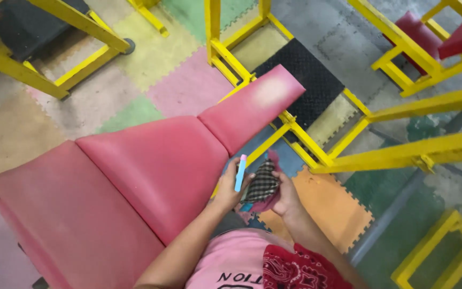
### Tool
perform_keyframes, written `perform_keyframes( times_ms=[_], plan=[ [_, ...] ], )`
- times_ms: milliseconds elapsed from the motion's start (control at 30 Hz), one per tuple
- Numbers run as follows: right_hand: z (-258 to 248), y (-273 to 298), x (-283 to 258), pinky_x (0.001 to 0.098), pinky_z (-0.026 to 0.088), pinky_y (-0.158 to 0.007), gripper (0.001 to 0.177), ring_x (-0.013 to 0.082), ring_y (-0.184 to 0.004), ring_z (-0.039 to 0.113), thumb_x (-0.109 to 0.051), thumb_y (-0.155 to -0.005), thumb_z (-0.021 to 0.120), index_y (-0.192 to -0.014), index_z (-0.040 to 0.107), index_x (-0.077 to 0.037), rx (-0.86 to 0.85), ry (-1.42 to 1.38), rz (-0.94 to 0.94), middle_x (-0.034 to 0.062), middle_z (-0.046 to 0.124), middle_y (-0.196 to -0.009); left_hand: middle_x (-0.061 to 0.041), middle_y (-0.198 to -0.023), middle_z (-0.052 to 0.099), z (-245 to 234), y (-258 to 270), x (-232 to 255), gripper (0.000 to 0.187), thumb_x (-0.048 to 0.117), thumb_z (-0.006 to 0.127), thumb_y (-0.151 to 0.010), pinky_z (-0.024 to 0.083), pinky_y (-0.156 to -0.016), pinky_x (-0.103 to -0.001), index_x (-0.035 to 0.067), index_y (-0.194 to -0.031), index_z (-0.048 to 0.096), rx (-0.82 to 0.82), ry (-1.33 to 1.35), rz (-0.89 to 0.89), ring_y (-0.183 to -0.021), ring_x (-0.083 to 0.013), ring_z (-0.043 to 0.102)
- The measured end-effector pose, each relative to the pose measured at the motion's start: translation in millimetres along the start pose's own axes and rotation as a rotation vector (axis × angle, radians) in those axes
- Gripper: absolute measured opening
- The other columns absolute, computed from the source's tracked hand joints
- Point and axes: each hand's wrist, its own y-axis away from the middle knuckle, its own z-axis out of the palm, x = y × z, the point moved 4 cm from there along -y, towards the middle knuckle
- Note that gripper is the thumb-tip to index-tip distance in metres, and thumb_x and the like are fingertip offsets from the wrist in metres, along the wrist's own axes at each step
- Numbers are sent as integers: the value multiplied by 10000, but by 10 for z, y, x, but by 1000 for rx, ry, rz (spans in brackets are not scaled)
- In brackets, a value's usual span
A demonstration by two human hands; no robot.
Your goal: Wiping down gym machines and weights using a spray bottle and cloth.
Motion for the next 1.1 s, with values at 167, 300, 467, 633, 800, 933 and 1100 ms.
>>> perform_keyframes(
  times_ms=[167,300,467,633,800,933,1100],
  plan=[
    [301,-111,-254,478,563,-926,329,300,-962,719,-272,-925,544,-1129,681,-53,-27,33,-17,115,756,-1041,-270,-1213,536,-141,-224,-85,549,211,764,-930,497,-952,-481,-22,-1336,476,167,-145,250,-1121,-431,566],
    [335,-370,-336,505,556,-937,345,320,-976,712,-271,-918,511,-1121,672,-43,-25,88,28,133,752,-1039,-317,-1284,472,-416,-255,95,396,129,750,-914,461,-983,-481,7,-1218,528,385,-267,354,-1234,-503,481],
    [704,-927,-433,522,553,-952,341,333,-994,710,-265,-931,499,-1125,663,-37,-123,236,160,147,750,-1041,-216,-1179,629,-578,-215,-119,412,51,638,-895,513,-971,-429,-6,-1286,524,486,10,154,-1115,-359,650],
    [1000,-1436,-508,539,558,-962,342,349,-1004,706,-265,-948,496,-1122,656,-17,-199,413,356,162,744,-1049,-151,-1076,722,-442,-87,-360,358,25,602,-901,592,-889,-361,6,-1256,556,686,293,49,-1021,-238,750],
    [1266,-1615,-497,537,552,-963,383,353,-1011,709,-286,-926,480,-1125,655,-10,-184,642,575,174,751,-1062,-135,-1008,732,-307,16,-443,298,-6,606,-859,585,-855,-343,-10,-1155,641,1097,132,-33,-944,-217,736],
    [1012,-1964,-692,536,543,-978,369,356,-1018,702,-272,-944,488,-1136,656,-5,-207,772,680,176,746,-1070,-128,-937,717,0,109,-275,247,-6,609,-844,585,-798,-342,-1,-1088,646,1300,67,-87,-860,-216,729],
    [961,-1794,-772,546,537,-977,384,371,-1019,700,-269,-920,468,-1126,643,3,-171,910,761,192,736,-1075,-108,-825,715,381,414,-109,130,-4,610,-851,584,-724,-350,19,-971,654,1514,-13,-207,-768,-204,731]
  ],
)
